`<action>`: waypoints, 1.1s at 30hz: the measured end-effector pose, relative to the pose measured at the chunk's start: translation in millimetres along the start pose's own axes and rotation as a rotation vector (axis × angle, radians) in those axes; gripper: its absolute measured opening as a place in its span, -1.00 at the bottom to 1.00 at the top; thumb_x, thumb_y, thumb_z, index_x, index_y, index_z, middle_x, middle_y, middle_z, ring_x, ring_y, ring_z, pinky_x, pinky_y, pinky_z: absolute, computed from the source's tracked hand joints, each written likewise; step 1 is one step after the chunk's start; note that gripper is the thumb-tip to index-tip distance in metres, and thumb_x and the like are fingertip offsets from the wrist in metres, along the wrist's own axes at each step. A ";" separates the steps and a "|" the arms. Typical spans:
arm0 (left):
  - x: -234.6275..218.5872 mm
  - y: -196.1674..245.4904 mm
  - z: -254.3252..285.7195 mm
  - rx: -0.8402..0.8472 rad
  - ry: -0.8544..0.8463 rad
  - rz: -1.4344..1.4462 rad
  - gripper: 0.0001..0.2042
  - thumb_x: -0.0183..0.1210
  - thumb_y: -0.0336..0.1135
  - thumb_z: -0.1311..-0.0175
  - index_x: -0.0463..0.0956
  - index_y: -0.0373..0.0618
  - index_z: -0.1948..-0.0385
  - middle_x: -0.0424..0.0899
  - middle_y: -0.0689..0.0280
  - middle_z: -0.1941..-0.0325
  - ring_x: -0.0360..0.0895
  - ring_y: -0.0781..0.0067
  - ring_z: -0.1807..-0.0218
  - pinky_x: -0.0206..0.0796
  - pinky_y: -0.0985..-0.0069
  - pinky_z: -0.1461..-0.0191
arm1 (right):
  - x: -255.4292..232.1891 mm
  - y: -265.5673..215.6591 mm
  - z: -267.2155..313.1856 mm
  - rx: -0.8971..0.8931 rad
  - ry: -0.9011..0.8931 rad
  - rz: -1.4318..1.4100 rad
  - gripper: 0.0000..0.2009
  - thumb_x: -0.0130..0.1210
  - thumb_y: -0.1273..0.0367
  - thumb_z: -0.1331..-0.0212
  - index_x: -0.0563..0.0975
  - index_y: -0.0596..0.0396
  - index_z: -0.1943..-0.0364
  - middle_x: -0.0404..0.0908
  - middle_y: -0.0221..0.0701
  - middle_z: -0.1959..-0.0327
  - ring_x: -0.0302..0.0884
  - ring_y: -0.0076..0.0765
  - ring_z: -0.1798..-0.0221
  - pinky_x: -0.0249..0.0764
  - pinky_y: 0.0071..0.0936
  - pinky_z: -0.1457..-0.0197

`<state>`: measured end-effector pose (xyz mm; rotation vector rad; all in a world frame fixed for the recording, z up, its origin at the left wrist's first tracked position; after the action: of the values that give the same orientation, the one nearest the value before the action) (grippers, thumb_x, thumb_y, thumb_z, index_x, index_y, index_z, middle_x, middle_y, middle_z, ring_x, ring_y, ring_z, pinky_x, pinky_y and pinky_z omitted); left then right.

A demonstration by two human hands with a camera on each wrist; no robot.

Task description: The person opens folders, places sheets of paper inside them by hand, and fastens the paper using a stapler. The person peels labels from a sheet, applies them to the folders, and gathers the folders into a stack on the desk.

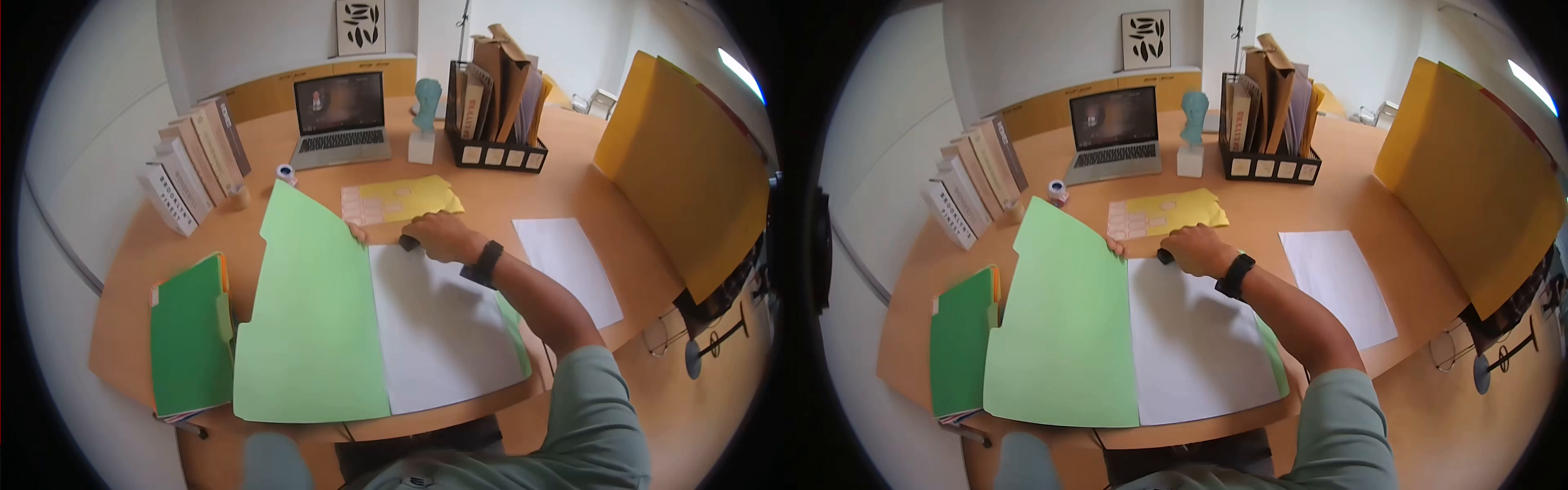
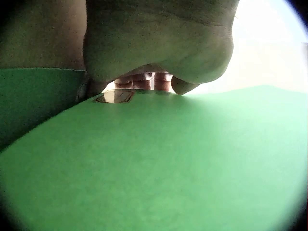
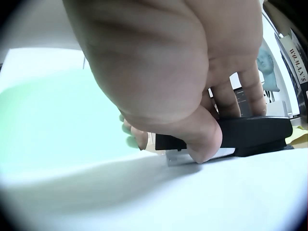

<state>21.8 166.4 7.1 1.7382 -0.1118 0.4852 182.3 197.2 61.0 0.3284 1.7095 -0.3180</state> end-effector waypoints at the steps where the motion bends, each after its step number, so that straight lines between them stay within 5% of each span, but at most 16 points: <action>1: 0.0 -0.9 1.1 -0.002 -0.006 -0.006 -0.67 -0.07 -0.11 -0.43 0.54 -0.19 0.17 0.54 0.30 0.24 0.48 0.51 0.24 0.38 0.55 0.19 | -5.2 0.8 0.7 -0.009 -0.012 -0.008 -0.76 0.12 0.54 -0.04 0.63 -0.03 0.20 0.69 -0.34 0.19 0.65 -0.12 0.07 0.49 -0.18 0.01; 9: -5.0 -1.1 5.9 -0.022 -0.025 -0.076 -0.67 -0.07 -0.10 -0.43 0.55 -0.19 0.18 0.54 0.30 0.25 0.48 0.52 0.25 0.38 0.56 0.21 | -37.0 36.8 17.8 0.109 0.128 0.126 -0.70 0.18 0.48 -0.08 0.63 -0.14 0.08 0.65 -0.39 0.09 0.59 -0.19 -0.10 0.45 -0.19 -0.11; 17: -22.9 -8.2 7.8 -0.001 -0.014 -0.316 -0.67 -0.07 -0.10 -0.43 0.55 -0.19 0.19 0.54 0.31 0.26 0.48 0.52 0.26 0.38 0.56 0.22 | -20.2 140.0 56.6 0.364 0.022 0.100 -0.78 0.15 0.46 -0.06 0.63 -0.07 0.17 0.66 -0.32 0.01 0.59 -0.12 -0.13 0.45 -0.13 -0.17; 18: -15.6 4.2 13.6 0.009 0.021 -0.421 -0.66 -0.04 -0.08 -0.43 0.53 -0.16 0.37 0.48 0.35 0.37 0.45 0.52 0.35 0.33 0.58 0.28 | -17.6 145.2 60.2 0.382 0.007 0.070 -0.77 0.13 0.48 -0.06 0.63 -0.06 0.18 0.66 -0.31 0.02 0.59 -0.11 -0.14 0.45 -0.12 -0.17; 20: 1.7 23.6 22.8 0.066 0.015 -0.427 -0.73 0.01 -0.16 -0.40 0.53 -0.18 0.33 0.52 0.36 0.35 0.45 0.51 0.36 0.35 0.57 0.27 | -18.3 149.8 66.2 0.401 0.048 0.067 -0.77 0.09 0.51 -0.05 0.62 -0.02 0.19 0.67 -0.27 0.04 0.58 -0.07 -0.13 0.47 -0.10 -0.16; 22: 8.2 18.5 30.1 -0.107 0.082 -0.147 -0.88 0.11 -0.32 -0.34 0.41 -0.14 0.29 0.39 0.45 0.42 0.38 0.62 0.41 0.37 0.59 0.32 | -29.5 147.3 70.7 0.399 0.160 0.125 -0.78 0.06 0.52 -0.05 0.60 0.04 0.19 0.67 -0.22 0.07 0.59 -0.03 -0.11 0.48 -0.09 -0.15; 25: -14.3 4.7 23.2 -0.116 0.170 -0.290 -0.91 0.10 -0.36 -0.35 0.40 -0.13 0.27 0.41 0.42 0.40 0.40 0.62 0.37 0.41 0.58 0.27 | -59.5 148.4 62.3 0.352 0.398 -0.073 -0.83 0.04 0.53 -0.08 0.59 0.16 0.24 0.69 -0.14 0.21 0.62 0.10 0.00 0.51 -0.05 -0.08; 27: -16.8 0.3 24.3 -0.106 0.142 -0.136 -0.93 0.09 -0.49 -0.34 0.40 -0.17 0.22 0.46 0.33 0.31 0.48 0.55 0.26 0.47 0.54 0.13 | -72.0 151.2 36.9 0.201 0.460 -0.037 -0.84 0.02 0.51 -0.12 0.60 0.23 0.27 0.67 -0.12 0.35 0.67 0.06 0.16 0.55 -0.07 0.04; 31: -18.4 -4.3 32.8 -0.058 0.133 -0.178 -0.86 0.07 -0.59 -0.32 0.40 -0.24 0.14 0.51 0.26 0.18 0.53 0.46 0.10 0.47 0.51 -0.05 | -133.2 94.0 29.4 0.319 0.398 -0.648 -0.82 0.02 0.46 -0.18 0.62 0.30 0.32 0.63 -0.18 0.54 0.69 -0.20 0.45 0.56 -0.26 0.36; 32: -22.9 -7.4 33.3 -0.051 0.128 -0.235 -0.84 0.06 -0.61 -0.32 0.40 -0.26 0.11 0.52 0.24 0.15 0.53 0.44 0.05 0.46 0.50 -0.09 | -121.1 93.4 14.6 0.279 0.355 -0.784 -0.81 0.04 0.44 -0.17 0.62 0.31 0.37 0.62 -0.27 0.56 0.63 -0.41 0.54 0.52 -0.44 0.48; 33: -21.8 -5.3 35.2 -0.041 0.134 -0.236 -0.84 0.05 -0.61 -0.32 0.40 -0.27 0.10 0.52 0.24 0.14 0.53 0.44 0.04 0.46 0.50 -0.11 | -111.6 88.4 0.6 0.284 0.299 -0.783 -0.82 0.05 0.44 -0.16 0.62 0.32 0.40 0.62 -0.28 0.57 0.63 -0.41 0.54 0.53 -0.45 0.48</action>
<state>12.9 130.0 -11.2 1.6484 0.1759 0.4202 234.8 274.0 168.8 -0.1171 2.0382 -1.1364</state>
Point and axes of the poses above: each hand's wrist, its own z-axis away from the middle knuckle, its own x-axis out of the palm, y = z × x, the point moved 10 cm from there along -z, towards the middle knuckle
